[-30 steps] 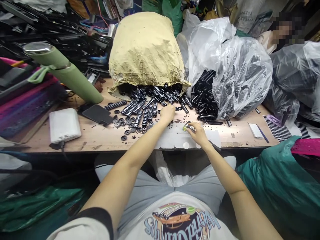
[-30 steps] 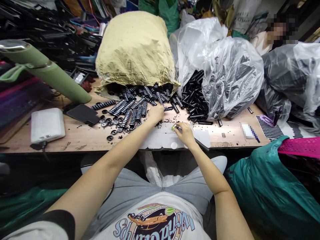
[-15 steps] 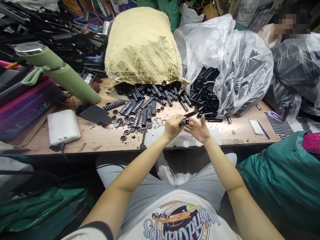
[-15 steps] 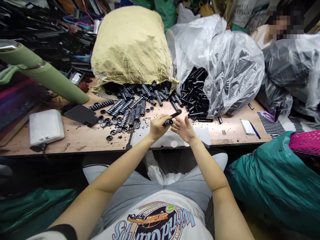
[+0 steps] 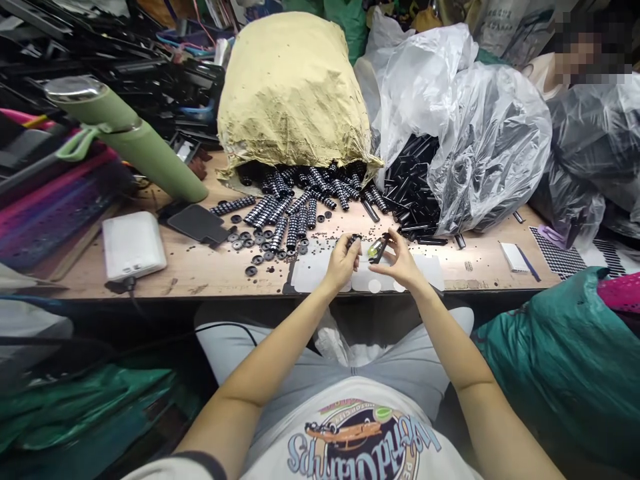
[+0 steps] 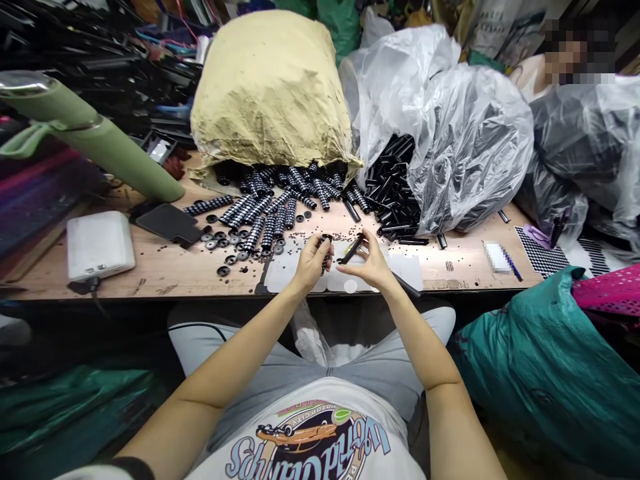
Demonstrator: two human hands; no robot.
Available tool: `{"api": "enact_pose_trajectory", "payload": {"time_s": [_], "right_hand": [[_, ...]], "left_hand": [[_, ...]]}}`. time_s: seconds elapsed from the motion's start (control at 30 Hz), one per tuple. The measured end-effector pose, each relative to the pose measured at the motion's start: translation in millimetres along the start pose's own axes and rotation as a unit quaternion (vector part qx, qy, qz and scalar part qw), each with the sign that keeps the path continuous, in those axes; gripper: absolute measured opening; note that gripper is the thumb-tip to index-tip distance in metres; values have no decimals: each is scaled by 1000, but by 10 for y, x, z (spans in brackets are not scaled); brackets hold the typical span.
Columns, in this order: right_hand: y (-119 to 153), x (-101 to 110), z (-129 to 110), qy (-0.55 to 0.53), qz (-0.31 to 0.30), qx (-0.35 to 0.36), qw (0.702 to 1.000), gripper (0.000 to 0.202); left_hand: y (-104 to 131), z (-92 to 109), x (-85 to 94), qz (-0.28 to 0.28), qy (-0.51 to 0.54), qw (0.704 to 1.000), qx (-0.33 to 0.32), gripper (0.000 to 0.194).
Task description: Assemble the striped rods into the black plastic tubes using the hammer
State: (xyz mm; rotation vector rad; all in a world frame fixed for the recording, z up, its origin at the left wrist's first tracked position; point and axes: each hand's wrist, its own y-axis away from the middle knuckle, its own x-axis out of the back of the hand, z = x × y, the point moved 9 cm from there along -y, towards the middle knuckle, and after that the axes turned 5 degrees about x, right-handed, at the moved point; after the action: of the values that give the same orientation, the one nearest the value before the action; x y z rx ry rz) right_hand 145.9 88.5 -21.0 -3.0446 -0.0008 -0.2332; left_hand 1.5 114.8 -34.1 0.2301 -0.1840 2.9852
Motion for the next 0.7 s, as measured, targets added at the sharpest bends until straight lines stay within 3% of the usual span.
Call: {"api": "enact_pose_trajectory", "payload": {"time_s": [0.07, 0.17, 0.23, 0.27, 0.4, 0.5, 0.6, 0.7], "right_hand": [[72, -15, -60, 113, -24, 43, 992, 109], [210, -47, 3, 243, -73, 54, 966, 108], [315, -85, 137, 291, -127, 35, 947, 107], [364, -93, 207, 312, -148, 25, 938, 107], [448, -37, 376, 392, -139, -6, 909, 106], [432, -48, 362, 438, -108, -9, 892, 106], [418, -56, 299, 456, -86, -12, 886, 107], [430, -63, 175, 409, -87, 21, 908, 111]], "left_hand": [[58, -34, 36, 18, -148, 989, -17, 21], [255, -103, 129, 40, -378, 924, -32, 29], [398, -146, 242, 46, -433, 899, -32, 32], [453, -138, 305, 50, -423, 904, -41, 31], [466, 23, 558, 102, -253, 957, -100, 20], [271, 54, 555, 126, -119, 980, -99, 26], [54, -76, 371, 112, 62, 992, -16, 34], [5, -202, 145, 89, 257, 956, 106, 40]]}}
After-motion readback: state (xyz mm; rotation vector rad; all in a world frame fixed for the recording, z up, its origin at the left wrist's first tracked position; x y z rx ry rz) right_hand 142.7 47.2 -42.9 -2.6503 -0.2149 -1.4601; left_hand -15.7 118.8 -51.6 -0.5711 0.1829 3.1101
